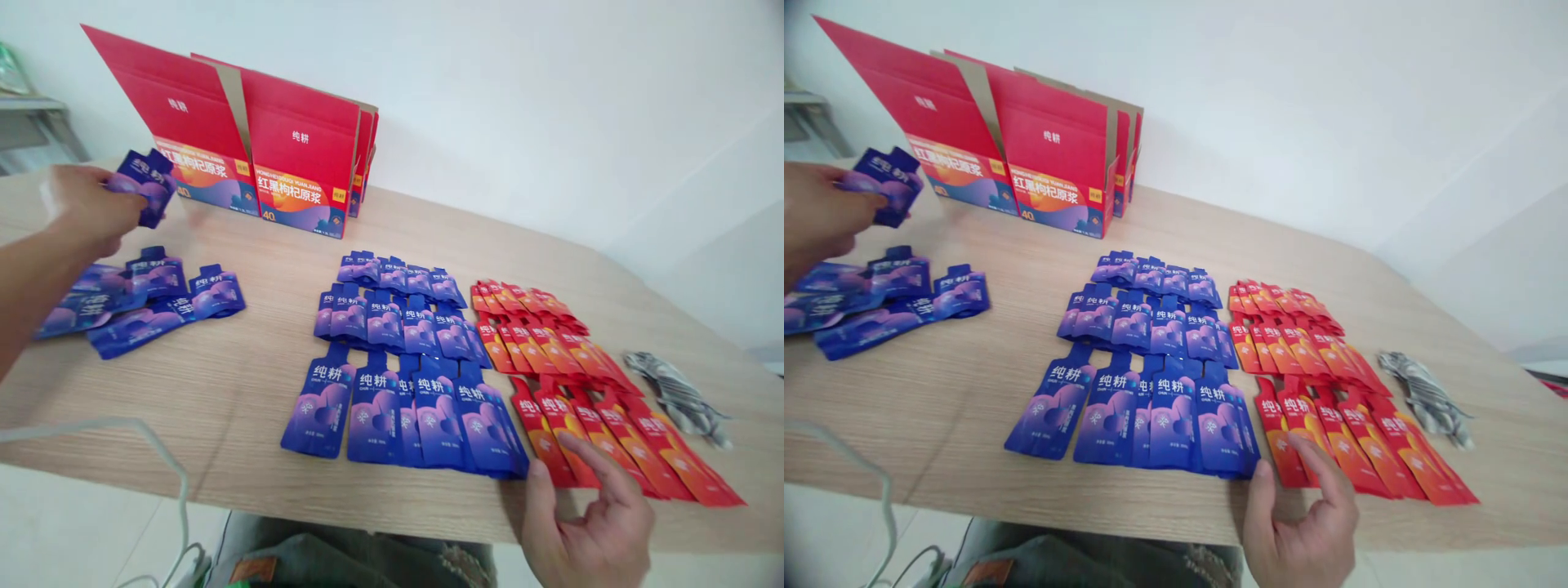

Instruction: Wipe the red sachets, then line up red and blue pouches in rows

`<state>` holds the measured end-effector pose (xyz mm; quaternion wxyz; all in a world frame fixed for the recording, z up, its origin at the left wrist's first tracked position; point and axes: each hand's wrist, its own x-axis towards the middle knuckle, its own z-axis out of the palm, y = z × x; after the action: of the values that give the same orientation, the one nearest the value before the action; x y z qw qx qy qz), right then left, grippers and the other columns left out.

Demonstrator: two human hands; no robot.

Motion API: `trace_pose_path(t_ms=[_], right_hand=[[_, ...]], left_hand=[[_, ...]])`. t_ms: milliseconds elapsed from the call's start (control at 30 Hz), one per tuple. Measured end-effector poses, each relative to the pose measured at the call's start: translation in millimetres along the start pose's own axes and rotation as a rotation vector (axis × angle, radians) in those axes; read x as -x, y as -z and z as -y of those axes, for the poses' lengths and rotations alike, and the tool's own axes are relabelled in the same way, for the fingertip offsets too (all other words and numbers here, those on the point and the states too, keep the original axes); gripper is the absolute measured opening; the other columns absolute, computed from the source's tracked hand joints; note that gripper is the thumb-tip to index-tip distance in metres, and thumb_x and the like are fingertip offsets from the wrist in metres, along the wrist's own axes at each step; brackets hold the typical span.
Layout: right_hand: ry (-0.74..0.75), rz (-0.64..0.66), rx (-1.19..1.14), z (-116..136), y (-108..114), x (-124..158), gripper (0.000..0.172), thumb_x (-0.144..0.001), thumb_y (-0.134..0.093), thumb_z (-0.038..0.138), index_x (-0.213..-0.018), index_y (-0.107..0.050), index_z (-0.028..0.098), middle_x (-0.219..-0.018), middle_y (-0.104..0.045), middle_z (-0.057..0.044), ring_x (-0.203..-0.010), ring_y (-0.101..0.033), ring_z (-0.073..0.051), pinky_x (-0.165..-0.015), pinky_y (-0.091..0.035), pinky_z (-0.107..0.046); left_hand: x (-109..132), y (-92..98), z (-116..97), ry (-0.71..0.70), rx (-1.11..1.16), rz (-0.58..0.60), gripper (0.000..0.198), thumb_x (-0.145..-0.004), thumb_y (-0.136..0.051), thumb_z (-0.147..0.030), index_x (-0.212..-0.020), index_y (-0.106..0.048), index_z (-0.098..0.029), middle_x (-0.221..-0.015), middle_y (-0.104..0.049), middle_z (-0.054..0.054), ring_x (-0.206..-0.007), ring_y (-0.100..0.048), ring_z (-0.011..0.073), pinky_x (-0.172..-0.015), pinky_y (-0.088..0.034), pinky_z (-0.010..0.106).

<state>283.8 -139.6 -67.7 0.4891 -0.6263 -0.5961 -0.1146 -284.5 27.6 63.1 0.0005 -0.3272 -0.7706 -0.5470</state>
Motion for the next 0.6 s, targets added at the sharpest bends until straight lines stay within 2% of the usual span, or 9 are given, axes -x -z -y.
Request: trace_pose_path(t_ms=[33,100,167,233,267,333,433,500,600], right_hand=[[0.039,-0.009,-0.006,1.6,0.1,-1.0,0.053,-0.092,-0.072,0.053,-0.121,-0.071,0.009,-0.112,-0.073,-0.024,-0.103,-0.072,-0.038,-0.095,-0.056,-0.057],[0.135,-0.019,-0.027,5.6,1.9,-4.4,0.047,-0.093,-0.073,0.046,-0.125,-0.069,0.011,-0.115,-0.072,-0.022,-0.107,-0.071,-0.037,-0.096,-0.056,-0.055],[0.244,-0.023,-0.06,13.4,6.3,-10.2,0.038,-0.092,-0.076,0.035,-0.124,-0.069,0.016,-0.118,-0.072,-0.019,-0.111,-0.07,-0.035,-0.098,-0.056,-0.053],[0.309,0.005,-0.155,27.2,11.9,-19.0,0.024,-0.092,-0.076,0.025,-0.115,-0.072,0.021,-0.115,-0.075,-0.013,-0.108,-0.072,-0.031,-0.097,-0.057,-0.048],[0.303,0.053,-0.228,36.4,14.1,-24.5,0.016,-0.094,-0.075,0.023,-0.11,-0.073,0.023,-0.11,-0.076,-0.01,-0.103,-0.074,-0.028,-0.094,-0.058,-0.044],[0.195,0.249,-0.409,57.8,15.1,-37.3,0.008,-0.098,-0.071,0.026,-0.105,-0.076,0.026,-0.1,-0.078,-0.006,-0.091,-0.075,-0.023,-0.085,-0.06,-0.037],[-0.084,0.664,-0.663,87.9,3.7,-57.8,0.029,-0.101,-0.068,0.048,-0.113,-0.076,0.024,-0.088,-0.078,-0.005,-0.07,-0.071,-0.019,-0.061,-0.056,-0.029],[-0.219,0.844,-0.769,99.7,-9.7,-68.8,0.044,-0.096,-0.069,0.061,-0.114,-0.076,0.021,-0.076,-0.071,-0.002,-0.057,-0.06,-0.015,-0.05,-0.046,-0.026],[-0.255,0.924,-0.776,102.4,-27.6,-76.1,0.049,-0.09,-0.073,0.068,-0.1,-0.077,0.02,-0.065,-0.06,0.003,-0.052,-0.046,-0.011,-0.048,-0.035,-0.024]], left_hand=[[17.4,3.1,-11.6,0.064,0.027,-0.002,0.037,-0.084,-0.084,-0.015,-0.114,-0.073,0.004,-0.097,-0.077,0.004,-0.107,-0.078,0.033,-0.066,-0.065,0.033],[62.0,10.8,-32.3,0.131,0.255,0.125,0.062,-0.084,-0.073,0.008,-0.144,-0.058,-0.002,-0.103,-0.078,0.005,-0.085,-0.081,0.0191,-0.064,-0.064,0.029],[117.6,20.6,-44.8,0.054,0.464,0.321,0.081,-0.087,-0.072,0.005,-0.161,-0.044,-0.016,-0.101,-0.08,0.004,-0.069,-0.077,0.0113,-0.065,-0.065,0.032],[179.0,30.4,-48.2,0.018,0.622,0.522,0.084,-0.082,-0.083,-0.008,-0.159,-0.052,-0.023,-0.088,-0.079,0.001,-0.06,-0.073,0.0114,-0.064,-0.066,0.029],[209.6,34.3,-47.4,0.008,0.701,0.607,0.081,-0.082,-0.086,-0.015,-0.156,-0.055,-0.025,-0.086,-0.078,0.001,-0.065,-0.075,0.0136,-0.067,-0.067,0.027],[265.8,39.2,-44.3,-0.006,0.777,0.786,0.07,-0.087,-0.083,-0.026,-0.152,-0.059,-0.028,-0.092,-0.079,0.003,-0.08,-0.079,0.0175,-0.071,-0.068,0.027],[328.1,39.8,-42.2,-0.027,0.776,0.956,0.046,-0.097,-0.072,-0.03,-0.143,-0.066,-0.028,-0.104,-0.079,0.005,-0.089,-0.079,0.0194,-0.076,-0.069,0.031],[353.5,38.9,-43.6,-0.042,0.762,1.003,0.04,-0.097,-0.071,-0.032,-0.137,-0.071,-0.026,-0.108,-0.079,0.005,-0.092,-0.077,0.0193,-0.078,-0.069,0.031],[373.5,40.6,-44.6,0.036,0.752,1.083,0.043,-0.099,-0.07,-0.037,-0.14,-0.069,-0.023,-0.114,-0.077,0.006,-0.089,-0.076,0.0184,-0.079,-0.068,0.032]])
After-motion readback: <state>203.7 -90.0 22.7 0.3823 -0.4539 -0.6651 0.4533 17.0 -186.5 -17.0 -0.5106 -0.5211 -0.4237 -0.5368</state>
